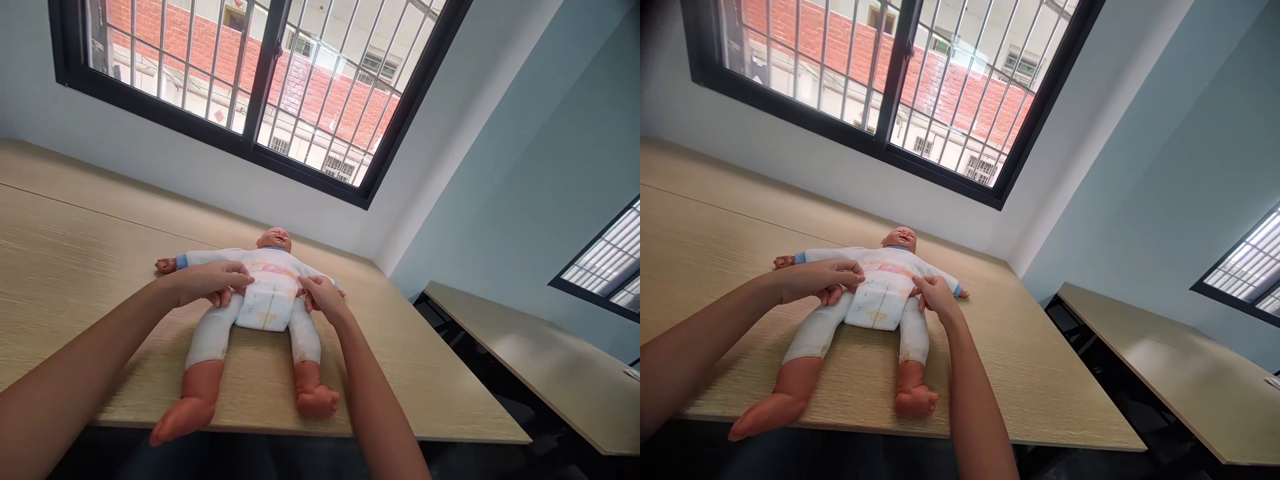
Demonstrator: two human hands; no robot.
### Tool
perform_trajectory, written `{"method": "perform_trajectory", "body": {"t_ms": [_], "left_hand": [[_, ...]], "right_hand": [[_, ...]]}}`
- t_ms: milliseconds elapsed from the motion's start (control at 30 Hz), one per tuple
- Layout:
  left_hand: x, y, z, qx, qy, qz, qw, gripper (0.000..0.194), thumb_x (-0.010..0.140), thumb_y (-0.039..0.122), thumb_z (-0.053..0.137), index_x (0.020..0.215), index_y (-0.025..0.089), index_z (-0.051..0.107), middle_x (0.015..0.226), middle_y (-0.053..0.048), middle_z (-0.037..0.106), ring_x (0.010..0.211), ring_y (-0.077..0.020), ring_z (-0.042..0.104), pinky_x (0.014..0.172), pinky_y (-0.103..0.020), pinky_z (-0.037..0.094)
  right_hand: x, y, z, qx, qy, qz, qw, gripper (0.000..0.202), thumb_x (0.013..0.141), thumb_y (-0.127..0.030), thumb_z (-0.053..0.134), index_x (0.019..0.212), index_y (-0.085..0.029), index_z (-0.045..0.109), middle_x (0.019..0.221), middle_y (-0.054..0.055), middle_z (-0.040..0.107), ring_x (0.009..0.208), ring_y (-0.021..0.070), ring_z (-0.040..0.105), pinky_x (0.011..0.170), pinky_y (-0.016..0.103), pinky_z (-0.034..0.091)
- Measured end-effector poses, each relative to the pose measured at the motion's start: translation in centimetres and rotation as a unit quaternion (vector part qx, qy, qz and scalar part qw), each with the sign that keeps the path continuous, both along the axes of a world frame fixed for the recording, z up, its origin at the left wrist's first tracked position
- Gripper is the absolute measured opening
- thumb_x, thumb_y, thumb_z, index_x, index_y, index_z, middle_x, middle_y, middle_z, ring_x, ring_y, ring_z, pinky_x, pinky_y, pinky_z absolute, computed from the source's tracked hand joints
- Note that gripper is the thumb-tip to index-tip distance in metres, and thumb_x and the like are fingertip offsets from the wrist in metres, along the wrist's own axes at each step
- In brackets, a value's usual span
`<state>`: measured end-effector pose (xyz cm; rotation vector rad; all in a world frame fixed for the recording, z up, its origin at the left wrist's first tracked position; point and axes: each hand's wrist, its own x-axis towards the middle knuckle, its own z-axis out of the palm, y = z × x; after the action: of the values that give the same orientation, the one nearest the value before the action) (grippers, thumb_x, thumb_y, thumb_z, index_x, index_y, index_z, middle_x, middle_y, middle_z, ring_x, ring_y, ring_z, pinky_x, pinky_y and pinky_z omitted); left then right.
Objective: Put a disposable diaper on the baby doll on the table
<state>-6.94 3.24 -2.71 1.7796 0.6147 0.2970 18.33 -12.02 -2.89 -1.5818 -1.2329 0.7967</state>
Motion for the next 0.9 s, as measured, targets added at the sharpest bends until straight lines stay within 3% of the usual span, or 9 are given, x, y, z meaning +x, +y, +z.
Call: {"method": "perform_trajectory", "body": {"t_ms": [133,233,300,367,433,533,733,900], "left_hand": [[-0.4,-0.3,0.6,-0.059,-0.034,-0.062,0.996,0.04,0.07,0.052,0.081,0.095,0.023,0.065,0.093,-0.003,0.068,0.063,-0.0131,0.062,0.053,-0.022,0.044],[0.2,0.1,0.1,-0.032,-0.063,-0.028,0.997,0.037,0.073,0.052,0.077,0.093,0.023,0.065,0.086,-0.002,0.066,0.06,-0.013,0.058,0.053,-0.024,0.043],[0.9,0.7,-0.8,0.06,-0.091,0.057,0.992,0.032,0.076,0.052,0.071,0.086,0.022,0.063,0.076,0.0,0.063,0.056,-0.0124,0.051,0.052,-0.025,0.04],[1.6,1.1,-1.8,0.191,-0.108,0.14,0.965,0.029,0.079,0.05,0.065,0.08,0.021,0.061,0.07,0.0,0.059,0.059,-0.0143,0.05,0.053,-0.027,0.039],[2.2,1.2,-2.4,0.298,-0.11,0.169,0.933,0.027,0.081,0.049,0.061,0.083,0.022,0.063,0.073,0.0,0.062,0.066,-0.0172,0.054,0.06,-0.028,0.041],[2.6,0.6,-2.7,0.369,-0.117,0.132,0.913,0.03,0.087,0.048,0.054,0.096,0.022,0.067,0.091,-0.003,0.068,0.079,-0.0197,0.059,0.072,-0.03,0.046],[2.4,-0.2,-2.2,0.357,-0.111,0.044,0.927,0.054,0.093,0.058,0.047,0.132,0.026,0.066,0.123,-0.008,0.065,0.107,-0.0251,0.059,0.096,-0.034,0.045],[2.5,-0.2,-2.3,0.372,-0.063,0.028,0.926,0.058,0.09,0.063,0.051,0.134,0.028,0.068,0.124,-0.009,0.061,0.1,-0.0245,0.061,0.095,-0.035,0.046]], "right_hand": [[-0.7,-0.3,0.2,-0.009,0.032,0.085,0.996,0.04,0.084,-0.055,0.067,0.068,-0.022,0.049,0.039,-0.005,0.049,0.038,0.0072,0.024,0.044,0.024,0.012],[-0.4,0.2,-0.1,0.021,0.028,0.038,0.999,0.038,0.083,-0.053,0.064,0.068,-0.022,0.049,0.044,-0.004,0.051,0.038,0.0082,0.032,0.044,0.024,0.016],[0.1,0.8,-0.7,0.078,0.007,-0.058,0.995,0.035,0.083,-0.049,0.061,0.065,-0.022,0.048,0.05,-0.002,0.055,0.04,0.0095,0.038,0.044,0.025,0.023],[0.7,1.6,-1.7,0.127,-0.03,-0.148,0.98,0.033,0.083,-0.044,0.059,0.062,-0.022,0.045,0.054,-0.002,0.057,0.043,0.0105,0.042,0.046,0.026,0.029],[1.1,2.2,-2.8,0.147,-0.067,-0.191,0.968,0.031,0.083,-0.043,0.058,0.063,-0.022,0.046,0.056,-0.002,0.056,0.046,0.0119,0.045,0.049,0.027,0.034],[1.1,2.9,-4.0,0.162,-0.111,-0.185,0.963,0.027,0.082,-0.044,0.061,0.07,-0.02,0.055,0.063,-0.002,0.06,0.057,0.0142,0.052,0.057,0.027,0.04],[0.8,3.0,-4.4,0.163,-0.134,-0.145,0.967,0.033,0.082,-0.051,0.066,0.08,-0.018,0.065,0.073,0.0,0.064,0.07,0.0154,0.056,0.066,0.027,0.043],[1.1,3.1,-4.6,0.15,-0.14,-0.14,0.969,0.031,0.08,-0.048,0.07,0.082,-0.017,0.068,0.077,0.002,0.067,0.074,0.0173,0.059,0.068,0.027,0.045]]}}
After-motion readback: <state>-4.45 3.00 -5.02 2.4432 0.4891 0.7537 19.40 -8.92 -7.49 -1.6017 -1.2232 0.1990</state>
